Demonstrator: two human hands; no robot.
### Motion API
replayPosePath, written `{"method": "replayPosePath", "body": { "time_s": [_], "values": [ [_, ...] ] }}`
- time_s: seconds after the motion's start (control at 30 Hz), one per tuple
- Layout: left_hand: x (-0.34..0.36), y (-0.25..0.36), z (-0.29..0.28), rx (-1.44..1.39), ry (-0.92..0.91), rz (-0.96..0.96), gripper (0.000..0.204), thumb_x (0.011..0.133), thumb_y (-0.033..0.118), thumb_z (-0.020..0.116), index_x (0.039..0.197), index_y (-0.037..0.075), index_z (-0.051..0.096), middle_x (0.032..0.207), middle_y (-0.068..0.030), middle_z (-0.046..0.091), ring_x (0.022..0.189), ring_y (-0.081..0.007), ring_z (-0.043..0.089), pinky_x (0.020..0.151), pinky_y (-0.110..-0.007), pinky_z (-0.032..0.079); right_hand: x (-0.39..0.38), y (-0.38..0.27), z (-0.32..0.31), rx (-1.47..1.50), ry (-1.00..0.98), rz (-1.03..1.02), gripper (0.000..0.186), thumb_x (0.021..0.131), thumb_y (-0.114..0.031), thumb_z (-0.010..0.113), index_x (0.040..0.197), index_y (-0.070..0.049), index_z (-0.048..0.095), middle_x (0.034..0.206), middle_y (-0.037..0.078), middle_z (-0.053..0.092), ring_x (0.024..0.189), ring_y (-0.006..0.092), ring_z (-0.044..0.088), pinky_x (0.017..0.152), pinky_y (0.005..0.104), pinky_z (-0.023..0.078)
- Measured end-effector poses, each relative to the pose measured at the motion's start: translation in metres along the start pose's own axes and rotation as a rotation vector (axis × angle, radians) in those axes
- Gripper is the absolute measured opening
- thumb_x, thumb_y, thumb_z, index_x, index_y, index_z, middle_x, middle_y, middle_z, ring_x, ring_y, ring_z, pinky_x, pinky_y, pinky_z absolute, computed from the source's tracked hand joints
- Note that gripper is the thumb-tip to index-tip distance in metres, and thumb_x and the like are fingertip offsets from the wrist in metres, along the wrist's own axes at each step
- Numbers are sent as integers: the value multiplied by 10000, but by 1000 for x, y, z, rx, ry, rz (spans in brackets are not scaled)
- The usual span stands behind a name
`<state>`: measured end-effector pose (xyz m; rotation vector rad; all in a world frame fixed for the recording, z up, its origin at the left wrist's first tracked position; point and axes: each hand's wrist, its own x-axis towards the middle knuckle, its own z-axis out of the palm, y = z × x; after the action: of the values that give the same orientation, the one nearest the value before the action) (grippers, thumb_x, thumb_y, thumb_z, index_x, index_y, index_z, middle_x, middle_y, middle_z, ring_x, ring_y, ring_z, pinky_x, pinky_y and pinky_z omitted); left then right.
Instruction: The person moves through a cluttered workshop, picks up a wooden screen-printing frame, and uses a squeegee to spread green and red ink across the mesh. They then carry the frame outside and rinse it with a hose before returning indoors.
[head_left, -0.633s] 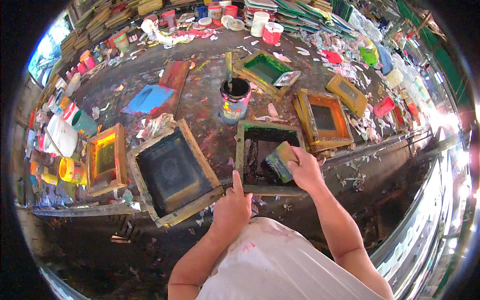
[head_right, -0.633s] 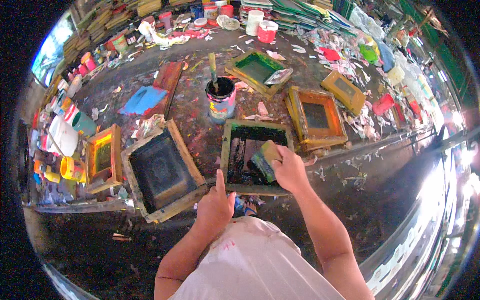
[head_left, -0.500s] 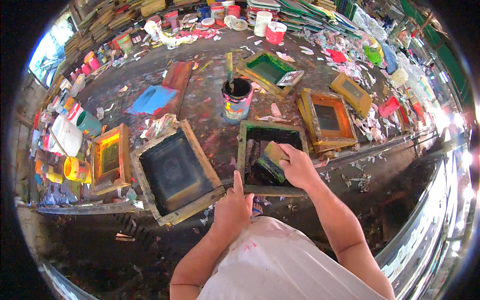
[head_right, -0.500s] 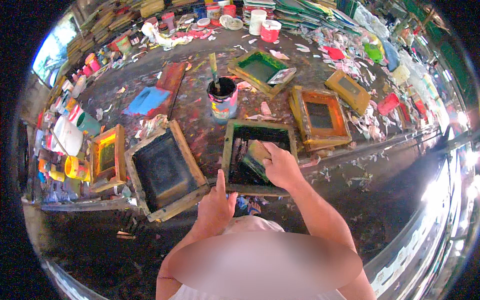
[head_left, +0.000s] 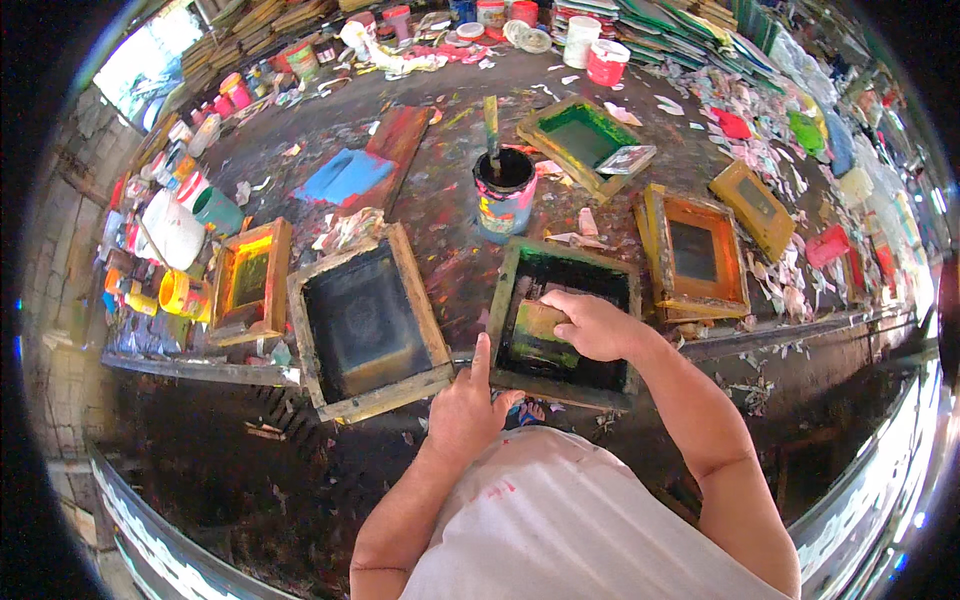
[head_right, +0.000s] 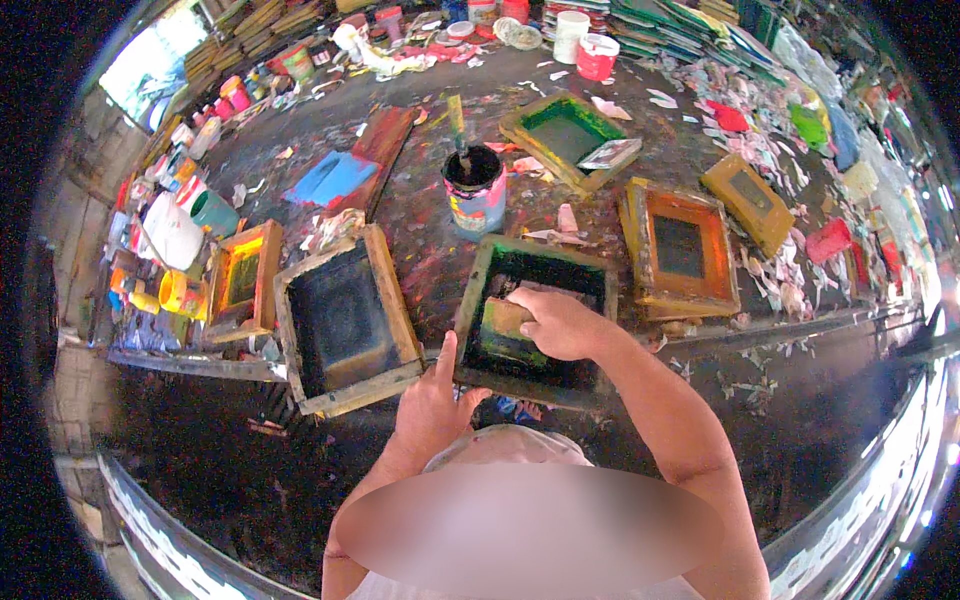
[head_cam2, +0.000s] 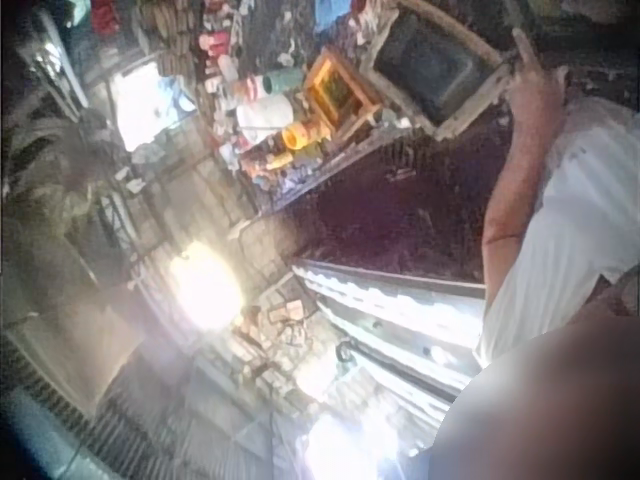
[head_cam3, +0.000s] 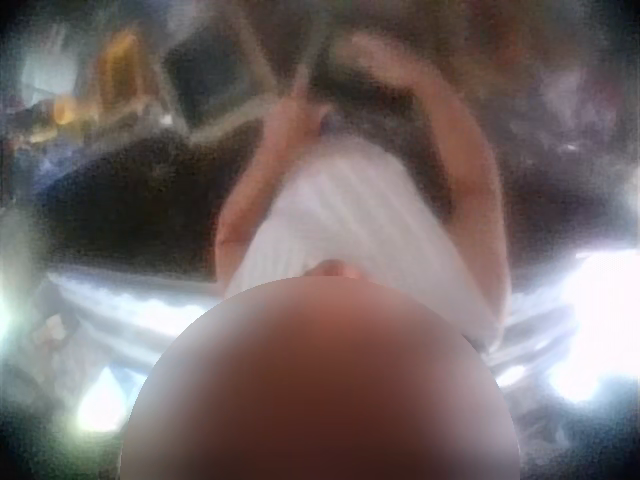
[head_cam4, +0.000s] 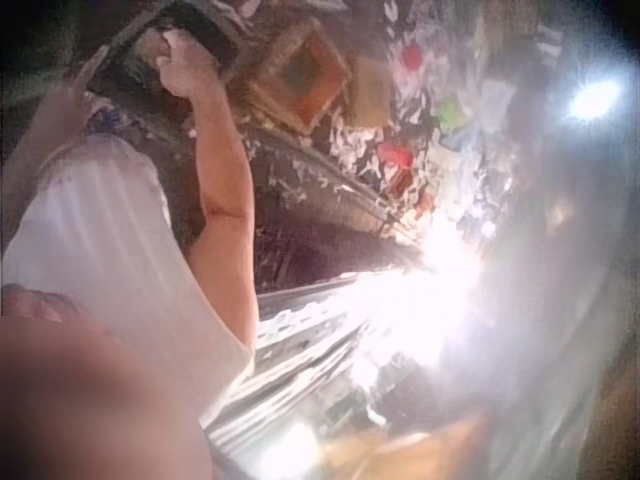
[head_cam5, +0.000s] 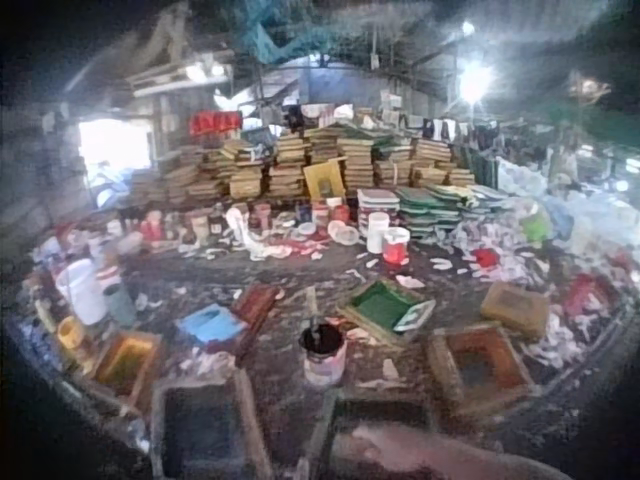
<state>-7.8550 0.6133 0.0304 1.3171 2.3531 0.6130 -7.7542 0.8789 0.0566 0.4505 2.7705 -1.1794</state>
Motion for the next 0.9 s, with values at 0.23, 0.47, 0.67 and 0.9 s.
{"method": "replayPosePath", "body": {
  "time_s": [0.23,0.47,0.67,0.9],
  "values": [
    [-1,7,-2,11,-20,-55,1089,973,463,831,1764,30,221,1104,-290,756,973,-497,766,829,-585,620,-6,20,9,139,24,-71,299,1091,-160,628,1341,2,632,1207,188,699,1145,347,687,1014,440,523],
    [-6,2,6,45,107,33,1097,984,495,805,1764,11,205,995,-252,730,839,-454,773,721,-551,637,4,52,-11,283,-50,43,408,1115,-246,662,1407,39,650,1211,123,746,1142,177,655,1036,372,520],
    [-19,3,11,-29,169,-20,1082,990,471,818,1775,53,201,1122,-315,755,870,-473,778,711,-557,633,8,35,-40,549,-4,48,389,1130,-217,654,1410,52,662,1336,52,704,1275,156,596,1160,339,439],
    [-77,-37,-32,-95,508,132,563,937,162,859,1446,31,656,952,-203,783,739,-385,769,657,-484,635,13,-59,-58,732,131,-285,469,1092,-144,683,1515,35,591,1373,67,702,1304,157,634,1179,349,457]
  ]
}}
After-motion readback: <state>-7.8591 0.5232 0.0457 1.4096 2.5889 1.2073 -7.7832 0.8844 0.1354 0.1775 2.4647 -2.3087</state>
